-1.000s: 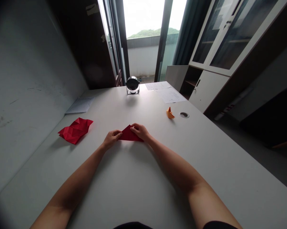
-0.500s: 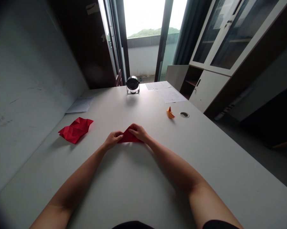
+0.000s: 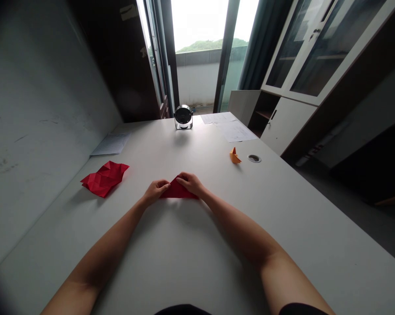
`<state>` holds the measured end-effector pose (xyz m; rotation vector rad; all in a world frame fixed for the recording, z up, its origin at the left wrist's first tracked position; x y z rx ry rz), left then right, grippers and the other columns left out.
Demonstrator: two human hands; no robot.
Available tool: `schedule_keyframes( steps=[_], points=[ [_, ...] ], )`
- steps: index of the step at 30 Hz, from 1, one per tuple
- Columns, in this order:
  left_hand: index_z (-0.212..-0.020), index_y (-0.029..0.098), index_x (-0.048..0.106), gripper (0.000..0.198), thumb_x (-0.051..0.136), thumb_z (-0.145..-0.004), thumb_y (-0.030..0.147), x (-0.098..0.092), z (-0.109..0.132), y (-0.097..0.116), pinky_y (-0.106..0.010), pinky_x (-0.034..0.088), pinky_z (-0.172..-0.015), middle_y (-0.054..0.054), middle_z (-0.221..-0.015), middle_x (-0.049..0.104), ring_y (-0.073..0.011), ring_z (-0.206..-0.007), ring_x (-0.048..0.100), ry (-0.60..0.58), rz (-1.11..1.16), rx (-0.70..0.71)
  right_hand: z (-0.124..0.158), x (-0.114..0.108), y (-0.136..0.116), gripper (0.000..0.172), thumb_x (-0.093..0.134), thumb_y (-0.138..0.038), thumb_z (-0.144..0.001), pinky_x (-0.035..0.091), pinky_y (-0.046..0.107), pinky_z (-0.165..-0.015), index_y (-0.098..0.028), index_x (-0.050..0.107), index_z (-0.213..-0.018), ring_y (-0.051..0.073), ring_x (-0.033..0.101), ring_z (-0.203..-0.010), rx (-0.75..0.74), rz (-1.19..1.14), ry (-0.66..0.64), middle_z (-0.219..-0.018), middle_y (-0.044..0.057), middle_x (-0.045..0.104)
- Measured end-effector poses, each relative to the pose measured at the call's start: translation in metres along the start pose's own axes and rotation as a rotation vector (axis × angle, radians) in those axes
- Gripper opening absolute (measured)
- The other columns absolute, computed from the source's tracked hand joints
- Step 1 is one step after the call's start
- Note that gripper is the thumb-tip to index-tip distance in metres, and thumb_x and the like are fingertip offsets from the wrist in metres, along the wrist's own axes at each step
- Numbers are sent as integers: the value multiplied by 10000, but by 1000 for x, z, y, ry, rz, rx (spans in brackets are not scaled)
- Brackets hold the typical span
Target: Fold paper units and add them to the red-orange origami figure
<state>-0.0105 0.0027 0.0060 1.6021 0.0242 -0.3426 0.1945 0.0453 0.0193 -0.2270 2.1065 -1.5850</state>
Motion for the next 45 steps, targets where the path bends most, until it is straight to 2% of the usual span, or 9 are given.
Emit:
schedule_keyframes(
  steps=[7,13,25,34,41,45],
  points=[
    [-869,150,751,345,646,-819,474,0,1,2,-240,450,-639,-36,-791,711,-162,-694,607,-27,-98,17,0,1,-1,318,608,-497,-846,396,247,-560,-204,637,-966,132,497,-618,21,-50,21,-715,-12,613],
    [-844,162,756,325,643,-815,465,1,2,3,-236,435,-629,-28,-764,704,-158,-676,590,-17,-136,32,0,1,-3,279,603,-470,-843,414,256,-591,-193,600,-815,137,496,-655,2,-44,30,-734,2,611],
    [-882,165,774,365,611,-858,491,12,4,10,-233,428,-612,-32,-770,713,-162,-686,584,69,-166,98,2,10,-2,256,586,-434,-860,403,245,-591,-192,628,-786,134,498,-646,-4,17,2,-706,-8,615],
    [-830,149,753,372,613,-851,494,8,3,6,-227,416,-569,-28,-730,695,-150,-644,586,58,-122,65,-3,-2,7,283,565,-461,-874,399,253,-571,-201,624,-779,142,503,-623,2,134,190,-678,-3,608],
    [-820,144,736,344,616,-861,464,-4,-3,-1,-250,463,-643,-46,-717,696,-162,-676,625,84,-45,75,-7,-21,10,288,558,-461,-869,427,277,-594,-194,651,-812,174,551,-674,26,121,317,-733,28,643],
    [-812,149,728,357,618,-856,486,-7,-3,-2,-252,453,-630,-48,-682,685,-160,-652,618,104,-43,62,-8,-26,14,291,560,-463,-862,447,291,-627,-191,652,-813,186,568,-706,44,107,366,-757,37,652]
  ],
)
Point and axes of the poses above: each hand's wrist, its own z-axis away from the middle knuckle, its own x-axis out of the palm, y = z × x, the point moved 2 cm from there along -z, towards the middle knuckle
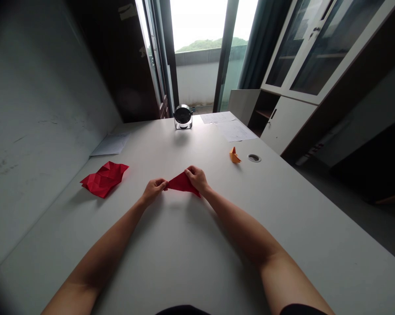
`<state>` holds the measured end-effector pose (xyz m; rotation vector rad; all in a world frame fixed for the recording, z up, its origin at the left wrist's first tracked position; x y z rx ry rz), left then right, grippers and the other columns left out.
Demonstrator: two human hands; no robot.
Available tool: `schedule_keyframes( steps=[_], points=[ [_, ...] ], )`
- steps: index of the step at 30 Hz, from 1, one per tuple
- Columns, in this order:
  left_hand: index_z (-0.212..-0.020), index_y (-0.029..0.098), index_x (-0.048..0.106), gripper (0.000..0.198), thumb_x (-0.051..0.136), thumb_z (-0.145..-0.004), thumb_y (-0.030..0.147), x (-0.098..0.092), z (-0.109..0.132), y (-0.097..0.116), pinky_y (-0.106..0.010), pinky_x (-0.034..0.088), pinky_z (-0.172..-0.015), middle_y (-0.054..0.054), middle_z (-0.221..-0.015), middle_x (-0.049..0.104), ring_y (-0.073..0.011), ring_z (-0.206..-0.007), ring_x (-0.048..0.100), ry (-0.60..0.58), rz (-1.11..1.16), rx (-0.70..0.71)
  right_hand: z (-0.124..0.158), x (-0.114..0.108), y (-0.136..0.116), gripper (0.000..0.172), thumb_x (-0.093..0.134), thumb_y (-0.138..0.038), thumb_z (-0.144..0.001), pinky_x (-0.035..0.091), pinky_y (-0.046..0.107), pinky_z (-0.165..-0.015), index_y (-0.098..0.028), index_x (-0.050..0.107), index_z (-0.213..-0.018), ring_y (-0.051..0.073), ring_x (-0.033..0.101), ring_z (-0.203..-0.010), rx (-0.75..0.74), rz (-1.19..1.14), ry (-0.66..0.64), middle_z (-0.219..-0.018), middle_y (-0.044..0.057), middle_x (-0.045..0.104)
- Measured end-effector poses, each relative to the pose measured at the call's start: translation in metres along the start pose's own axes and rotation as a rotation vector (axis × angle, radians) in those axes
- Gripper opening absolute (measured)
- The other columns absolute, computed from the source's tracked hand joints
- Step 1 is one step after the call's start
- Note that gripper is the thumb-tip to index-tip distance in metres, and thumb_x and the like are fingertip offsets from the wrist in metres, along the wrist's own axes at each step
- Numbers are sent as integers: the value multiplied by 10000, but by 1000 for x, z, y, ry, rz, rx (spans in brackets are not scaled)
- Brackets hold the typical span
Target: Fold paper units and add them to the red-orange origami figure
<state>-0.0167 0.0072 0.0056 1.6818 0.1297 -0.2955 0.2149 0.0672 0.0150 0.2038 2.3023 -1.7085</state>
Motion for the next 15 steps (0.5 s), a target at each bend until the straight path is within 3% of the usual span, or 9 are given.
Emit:
schedule_keyframes(
  steps=[15],
  points=[
    [-669,169,578,425,686,-817,553,-2,-2,-2,-238,422,-621,23,-605,528,-113,-591,504,179,176,-18,1,5,8,318,635,-506,-820,436,257,-581,-189,663,-805,149,534,-659,78,-235,28,-720,5,622]
  ],
)
Point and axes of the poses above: each hand's wrist, its own z-axis away from the middle knuckle, its own x-axis out of the palm, y = z × x, the point moved 2 cm from there along -z, towards the middle knuckle
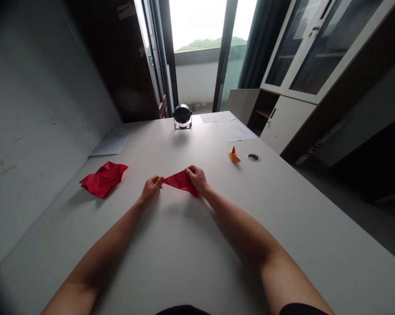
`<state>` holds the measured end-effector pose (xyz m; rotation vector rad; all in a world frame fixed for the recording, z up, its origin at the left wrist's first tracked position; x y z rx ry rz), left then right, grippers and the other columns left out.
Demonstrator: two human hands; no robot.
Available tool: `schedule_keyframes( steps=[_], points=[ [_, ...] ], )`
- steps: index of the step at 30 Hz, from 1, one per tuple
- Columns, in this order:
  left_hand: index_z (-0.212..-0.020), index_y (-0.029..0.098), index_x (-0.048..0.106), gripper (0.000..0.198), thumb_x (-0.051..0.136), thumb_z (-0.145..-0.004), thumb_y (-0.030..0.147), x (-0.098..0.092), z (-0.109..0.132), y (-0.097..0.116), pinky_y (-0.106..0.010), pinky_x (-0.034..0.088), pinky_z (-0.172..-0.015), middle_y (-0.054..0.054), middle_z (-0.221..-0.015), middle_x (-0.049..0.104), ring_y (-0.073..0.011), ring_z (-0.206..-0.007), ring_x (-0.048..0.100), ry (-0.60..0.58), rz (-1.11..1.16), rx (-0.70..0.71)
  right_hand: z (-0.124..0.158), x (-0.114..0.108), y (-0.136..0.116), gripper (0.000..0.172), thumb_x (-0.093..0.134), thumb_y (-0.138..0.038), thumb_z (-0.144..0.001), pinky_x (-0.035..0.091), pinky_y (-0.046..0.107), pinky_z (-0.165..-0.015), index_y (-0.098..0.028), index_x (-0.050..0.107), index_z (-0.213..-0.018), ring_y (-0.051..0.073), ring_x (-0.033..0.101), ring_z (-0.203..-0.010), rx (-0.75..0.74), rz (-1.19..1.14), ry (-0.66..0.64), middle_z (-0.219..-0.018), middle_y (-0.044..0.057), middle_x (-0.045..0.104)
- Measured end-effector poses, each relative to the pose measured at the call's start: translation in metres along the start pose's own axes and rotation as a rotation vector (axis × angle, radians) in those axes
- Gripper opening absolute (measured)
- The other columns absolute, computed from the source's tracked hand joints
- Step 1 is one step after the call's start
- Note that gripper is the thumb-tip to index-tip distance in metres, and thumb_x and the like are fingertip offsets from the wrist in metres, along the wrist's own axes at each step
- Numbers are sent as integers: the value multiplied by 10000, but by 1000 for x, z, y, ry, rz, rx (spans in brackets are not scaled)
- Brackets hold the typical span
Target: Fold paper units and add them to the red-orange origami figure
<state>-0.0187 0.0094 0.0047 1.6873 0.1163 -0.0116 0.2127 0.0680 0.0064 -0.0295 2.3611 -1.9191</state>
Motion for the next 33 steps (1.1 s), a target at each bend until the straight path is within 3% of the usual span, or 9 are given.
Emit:
schedule_keyframes(
  steps=[8,12,15,18,20,22,26,33],
  points=[
    [-651,177,522,450,720,-798,554,-2,-2,-1,-235,440,-638,41,-586,481,-99,-580,485,98,205,-26,5,7,-3,366,670,-534,-800,489,262,-617,-193,690,-930,165,617,-697,147,-184,-135,-788,20,690],
    [-741,171,554,421,728,-791,551,-3,-4,-3,-259,497,-704,11,-688,572,-122,-685,582,114,318,-87,7,10,-4,351,682,-512,-806,491,262,-642,-185,707,-930,165,634,-721,134,-171,-195,-832,31,720],
    [-864,172,576,416,681,-823,573,1,-2,-2,-328,544,-781,-27,-829,647,-166,-809,653,82,439,-134,7,11,-3,328,700,-489,-799,490,263,-645,-184,711,-919,168,639,-733,136,-214,-198,-847,37,726],
    [-1019,171,591,505,552,-879,654,7,2,2,-402,553,-836,-91,-997,695,-227,-913,694,-38,508,-164,5,10,0,328,720,-489,-780,482,262,-629,-181,710,-894,162,629,-705,150,-265,-152,-809,31,716],
    [-1090,166,593,546,511,-896,670,12,4,4,-419,544,-865,-123,-1079,696,-249,-956,700,-134,477,-156,4,9,2,335,733,-491,-766,480,262,-624,-179,706,-883,156,621,-685,176,-304,-129,-788,25,710],
    [-1139,173,589,507,582,-888,613,16,6,5,-411,531,-887,-117,-1089,698,-246,-966,701,-188,391,-131,3,9,3,343,745,-493,-753,482,263,-628,-178,706,-884,155,619,-682,201,-325,-120,-787,24,712],
    [-1146,175,592,462,758,-812,448,21,7,2,-384,517,-885,-95,-1048,701,-220,-921,699,-204,237,-90,5,11,1,361,758,-487,-741,502,273,-665,-176,723,-923,167,639,-723,218,-323,-136,-839,39,735],
    [-1127,147,605,459,763,-806,435,22,6,1,-380,524,-845,-114,-1025,698,-216,-886,690,-215,168,-61,10,15,-7,361,781,-447,-727,522,288,-712,-176,743,-962,182,662,-770,246,-357,-171,-894,57,756]
  ],
)
Point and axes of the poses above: each hand's wrist, its own z-axis away from the middle knuckle, its own x-axis out of the palm, y = z × x, the point moved 2 cm from there along -z, towards the middle knuckle
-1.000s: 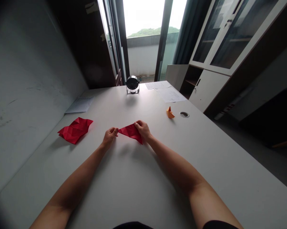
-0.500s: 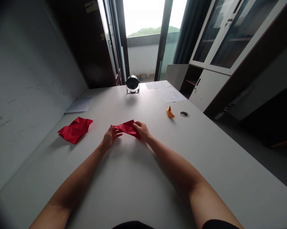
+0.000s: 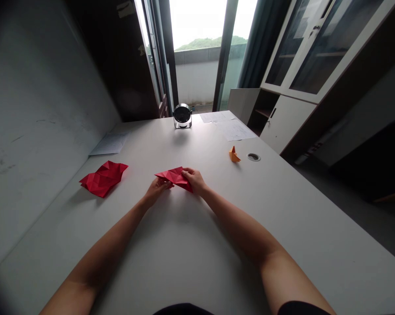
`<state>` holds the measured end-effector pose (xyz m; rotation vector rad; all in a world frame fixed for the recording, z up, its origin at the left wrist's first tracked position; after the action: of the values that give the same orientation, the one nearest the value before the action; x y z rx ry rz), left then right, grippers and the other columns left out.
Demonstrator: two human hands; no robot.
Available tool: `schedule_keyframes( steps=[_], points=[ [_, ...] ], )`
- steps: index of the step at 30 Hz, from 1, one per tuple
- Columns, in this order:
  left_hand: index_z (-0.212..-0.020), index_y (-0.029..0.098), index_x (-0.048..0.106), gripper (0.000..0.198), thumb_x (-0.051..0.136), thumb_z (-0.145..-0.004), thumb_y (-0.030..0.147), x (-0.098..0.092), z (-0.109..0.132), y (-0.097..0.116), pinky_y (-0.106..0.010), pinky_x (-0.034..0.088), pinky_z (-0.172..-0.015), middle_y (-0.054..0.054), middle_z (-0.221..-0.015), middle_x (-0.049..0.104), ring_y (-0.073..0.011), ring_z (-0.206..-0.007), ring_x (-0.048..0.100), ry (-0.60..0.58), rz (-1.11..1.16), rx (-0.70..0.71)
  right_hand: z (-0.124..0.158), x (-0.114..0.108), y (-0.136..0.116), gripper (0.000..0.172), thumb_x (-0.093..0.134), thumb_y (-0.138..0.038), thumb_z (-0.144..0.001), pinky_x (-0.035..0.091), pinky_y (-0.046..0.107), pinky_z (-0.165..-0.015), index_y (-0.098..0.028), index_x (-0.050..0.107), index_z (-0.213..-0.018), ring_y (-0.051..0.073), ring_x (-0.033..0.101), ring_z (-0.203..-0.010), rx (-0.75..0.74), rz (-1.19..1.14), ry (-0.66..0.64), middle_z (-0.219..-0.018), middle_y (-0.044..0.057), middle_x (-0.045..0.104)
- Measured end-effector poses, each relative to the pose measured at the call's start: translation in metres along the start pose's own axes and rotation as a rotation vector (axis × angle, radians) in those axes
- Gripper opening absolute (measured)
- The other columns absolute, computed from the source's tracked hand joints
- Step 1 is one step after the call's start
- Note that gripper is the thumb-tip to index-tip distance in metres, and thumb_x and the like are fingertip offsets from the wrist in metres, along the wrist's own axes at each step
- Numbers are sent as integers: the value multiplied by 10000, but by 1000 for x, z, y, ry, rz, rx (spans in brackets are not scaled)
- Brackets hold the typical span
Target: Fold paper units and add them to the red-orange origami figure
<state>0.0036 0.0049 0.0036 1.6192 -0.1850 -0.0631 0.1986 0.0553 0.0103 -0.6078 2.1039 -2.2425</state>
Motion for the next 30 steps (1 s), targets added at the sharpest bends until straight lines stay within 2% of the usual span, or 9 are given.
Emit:
schedule_keyframes(
  steps=[7,16,26,30],
  points=[
    [-1133,153,601,503,802,-765,431,-1,1,0,-361,527,-831,-103,-1010,695,-213,-885,689,2,-41,2,1,1,-2,397,784,-455,-709,523,300,-741,-175,745,-988,188,665,-792,10,6,-2,-916,57,759],
    [-1080,156,638,446,812,-756,408,1,1,1,-346,521,-800,-97,-978,701,-209,-853,684,7,-13,20,1,2,-1,373,766,-444,-720,529,300,-734,-188,742,-991,189,669,-797,1,24,5,-918,53,756],
    [-1036,153,645,405,784,-776,431,4,1,3,-352,528,-783,-83,-929,700,-206,-815,684,39,-50,11,0,0,3,361,723,-431,-760,519,285,-706,-185,735,-1023,171,660,-772,-36,120,0,-911,50,755],
    [-1079,156,627,398,766,-796,399,4,2,1,-360,538,-802,-88,-983,694,-199,-821,687,37,-14,23,0,0,2,355,729,-421,-754,516,277,-702,-179,736,-1013,167,656,-769,-34,91,-2,-912,50,753]
  ],
)
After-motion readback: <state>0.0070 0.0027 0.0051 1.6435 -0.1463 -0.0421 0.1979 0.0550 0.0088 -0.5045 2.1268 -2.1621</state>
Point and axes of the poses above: each hand's wrist, its own z-axis away from the middle knuckle, its own x-axis out of the palm, y = z × x, the point moved 2 cm from there along -z, towards the middle knuckle
